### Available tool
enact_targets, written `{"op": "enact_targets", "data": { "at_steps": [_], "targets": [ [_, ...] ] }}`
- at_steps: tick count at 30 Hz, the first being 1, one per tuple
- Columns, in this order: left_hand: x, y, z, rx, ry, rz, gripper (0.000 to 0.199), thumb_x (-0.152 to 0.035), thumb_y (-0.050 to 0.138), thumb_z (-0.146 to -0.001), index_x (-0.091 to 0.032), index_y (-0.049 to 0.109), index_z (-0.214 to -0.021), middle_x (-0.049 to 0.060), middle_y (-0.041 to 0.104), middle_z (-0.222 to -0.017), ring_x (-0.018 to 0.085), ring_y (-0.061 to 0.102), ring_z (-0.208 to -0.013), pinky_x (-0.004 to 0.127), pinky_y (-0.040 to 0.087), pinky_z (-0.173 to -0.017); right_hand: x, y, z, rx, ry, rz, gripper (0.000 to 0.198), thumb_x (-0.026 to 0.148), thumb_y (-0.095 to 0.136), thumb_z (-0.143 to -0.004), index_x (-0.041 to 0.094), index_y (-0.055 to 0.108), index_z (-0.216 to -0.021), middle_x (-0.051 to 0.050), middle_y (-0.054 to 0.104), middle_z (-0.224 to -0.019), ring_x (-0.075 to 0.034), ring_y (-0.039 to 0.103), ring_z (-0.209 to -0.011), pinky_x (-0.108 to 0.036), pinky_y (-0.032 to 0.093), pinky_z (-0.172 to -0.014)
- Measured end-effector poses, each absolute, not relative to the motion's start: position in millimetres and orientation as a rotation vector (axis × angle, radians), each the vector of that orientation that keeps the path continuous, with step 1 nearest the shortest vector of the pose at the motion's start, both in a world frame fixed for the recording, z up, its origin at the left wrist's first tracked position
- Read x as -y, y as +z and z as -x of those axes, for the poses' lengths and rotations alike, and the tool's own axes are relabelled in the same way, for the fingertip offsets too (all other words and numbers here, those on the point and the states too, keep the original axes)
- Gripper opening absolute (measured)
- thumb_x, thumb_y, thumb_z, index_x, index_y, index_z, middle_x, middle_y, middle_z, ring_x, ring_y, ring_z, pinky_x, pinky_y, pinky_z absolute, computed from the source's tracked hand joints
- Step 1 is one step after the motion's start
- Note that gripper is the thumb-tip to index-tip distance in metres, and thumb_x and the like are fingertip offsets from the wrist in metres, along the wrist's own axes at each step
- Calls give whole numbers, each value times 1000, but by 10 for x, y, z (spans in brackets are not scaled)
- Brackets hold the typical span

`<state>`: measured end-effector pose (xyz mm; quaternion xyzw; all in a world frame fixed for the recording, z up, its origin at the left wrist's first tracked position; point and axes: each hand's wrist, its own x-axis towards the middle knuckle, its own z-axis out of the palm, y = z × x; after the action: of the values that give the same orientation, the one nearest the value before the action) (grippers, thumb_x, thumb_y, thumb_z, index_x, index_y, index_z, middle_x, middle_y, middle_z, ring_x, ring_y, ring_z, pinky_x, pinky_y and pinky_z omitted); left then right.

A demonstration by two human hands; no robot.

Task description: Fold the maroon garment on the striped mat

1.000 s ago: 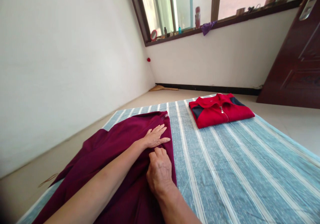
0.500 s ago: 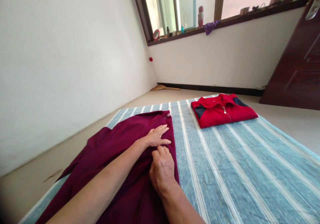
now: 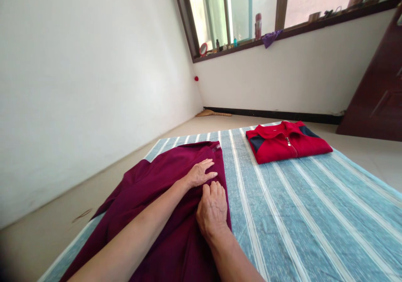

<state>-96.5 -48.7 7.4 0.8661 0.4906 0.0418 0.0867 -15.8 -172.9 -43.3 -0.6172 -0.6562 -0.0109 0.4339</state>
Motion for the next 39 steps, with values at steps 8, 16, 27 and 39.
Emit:
{"op": "enact_targets", "data": {
  "at_steps": [8, 16, 27, 39],
  "targets": [
    [631, 159, 1004, -1546, 51, -2685, 45, -41, 40, -92, -16, 52, -127, 10, 43, -145, 20, 32, -137, 32, 28, -111, 1743, -450, 172, 1635, -41, 1537, 34, 7, 45, -77, 12, 58, -108, -20, 58, -114, -30, 49, -113, -50, 39, -96],
    [154, 178, 531, -1648, 41, -2631, 55, -47, 32, -93, -15, 39, -137, 11, 26, -153, 25, 17, -142, 44, 21, -113, 1744, -448, 169, 1698, -112, 1592, 34, 7, 45, -78, 8, 59, -109, -22, 57, -115, -32, 50, -112, -49, 40, -96],
    [-109, 87, 479, -1651, -75, -2545, 61, -55, 28, -92, -19, 37, -140, 8, 23, -154, 26, 13, -143, 55, 13, -112, 1724, -427, 158, 1711, -42, 1615, 33, 10, 46, -77, 8, 62, -107, -22, 58, -115, -35, 49, -113, -50, 39, -97],
    [1257, 280, 1209, -1505, 464, -2697, 26, -22, 54, -85, -16, 62, -109, 14, 56, -131, 25, 46, -127, 43, 38, -106, 1688, -391, 127, 1453, 179, 1389, 35, 15, 37, -84, 10, 57, -112, -18, 61, -111, -28, 54, -107, -47, 40, -97]
  ]
}}
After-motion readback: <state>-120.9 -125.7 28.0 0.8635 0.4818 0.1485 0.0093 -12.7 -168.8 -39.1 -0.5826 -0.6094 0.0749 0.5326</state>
